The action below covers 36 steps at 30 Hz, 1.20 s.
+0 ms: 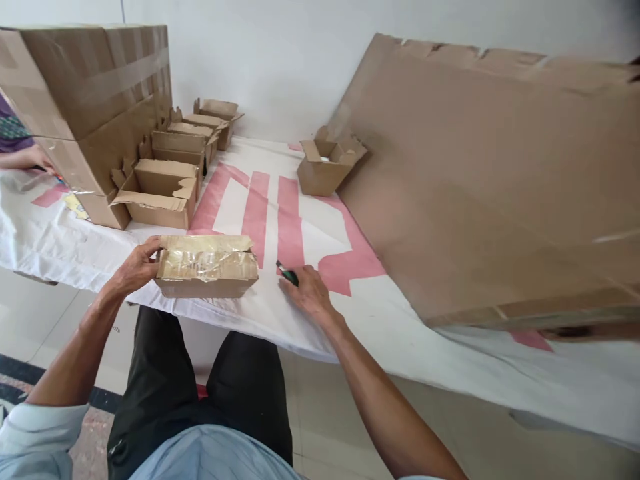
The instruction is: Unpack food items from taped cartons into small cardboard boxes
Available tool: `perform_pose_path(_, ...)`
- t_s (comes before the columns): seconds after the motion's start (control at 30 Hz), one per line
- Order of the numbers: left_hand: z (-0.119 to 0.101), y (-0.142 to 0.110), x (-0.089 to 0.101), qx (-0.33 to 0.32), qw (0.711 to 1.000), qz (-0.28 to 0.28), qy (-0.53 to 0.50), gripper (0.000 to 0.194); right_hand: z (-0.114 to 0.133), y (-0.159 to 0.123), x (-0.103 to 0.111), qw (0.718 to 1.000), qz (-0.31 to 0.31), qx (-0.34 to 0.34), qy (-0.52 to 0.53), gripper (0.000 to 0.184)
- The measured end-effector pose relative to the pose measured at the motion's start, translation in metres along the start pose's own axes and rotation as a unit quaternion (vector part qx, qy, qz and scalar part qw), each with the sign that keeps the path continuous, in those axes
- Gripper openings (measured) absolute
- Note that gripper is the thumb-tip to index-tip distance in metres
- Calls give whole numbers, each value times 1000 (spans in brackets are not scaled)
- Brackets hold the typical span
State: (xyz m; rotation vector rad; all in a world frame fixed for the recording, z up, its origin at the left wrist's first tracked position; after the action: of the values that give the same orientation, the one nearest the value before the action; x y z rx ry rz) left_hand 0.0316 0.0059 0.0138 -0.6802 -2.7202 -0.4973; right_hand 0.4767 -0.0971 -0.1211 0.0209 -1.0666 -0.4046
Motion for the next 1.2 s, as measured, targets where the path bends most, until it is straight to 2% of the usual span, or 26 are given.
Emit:
perform_pose_path(0.07, -1, 1, 0, 1, 1000, -10, 0, 50, -13, -11, -3, 999, 16, -1, -43, 26)
perform_pose_path(0.13, -3, 3, 1, -2, 1000, -19, 9, 50, -18, -16, -3, 998, 3, 2, -56, 26)
perform_pose_path(0.27, -10, 4, 2, 3, 999, -39, 28, 53, -18, -13, 1, 998, -15, -13, -62, 23)
perform_pose_path(0.53, -13, -3, 20, 22, 995, -92, 40, 53, -15, -13, 4, 996, 8, -25, -90, 16)
perform_pose_path(0.7, -11, -9, 17, 7, 995, -90, 34, 50, -11, -18, 16, 998, -42, -33, 19, 32)
perform_pose_path(0.8, -6, -14, 14, -5, 995, -95, 22, 50, -5, -18, 27, 984, -55, -83, 147, 40)
perform_pose_path(0.9, 1, -21, 12, -15, 996, -91, 18, 50, 10, -16, 39, 943, 12, -154, 295, 54)
perform_pose_path(0.97, 3, -27, 10, -14, 996, -84, 28, 49, 27, -14, 50, 914, 51, -160, 369, 59)
perform_pose_path(1.07, 0, -36, 7, -8, 996, -68, 50, 43, 64, -12, 71, 897, 90, -106, 420, 57)
perform_pose_path(1.2, -11, -45, 2, -10, 997, -52, 62, 37, 119, -11, 94, 916, 145, 21, 373, 46)
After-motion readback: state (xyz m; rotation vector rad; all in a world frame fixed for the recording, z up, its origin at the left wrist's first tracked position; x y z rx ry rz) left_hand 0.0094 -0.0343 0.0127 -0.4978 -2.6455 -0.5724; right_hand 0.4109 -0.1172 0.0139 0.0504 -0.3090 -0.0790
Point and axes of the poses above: each hand's wrist, its own y-axis towards the middle knuckle, its own x-axis out of the back of the hand, z = x × y, the point moved 1 cm from there along y, towards the middle knuckle, and after that the axes turned 6 degrees about -x, right-handed, at the moved point
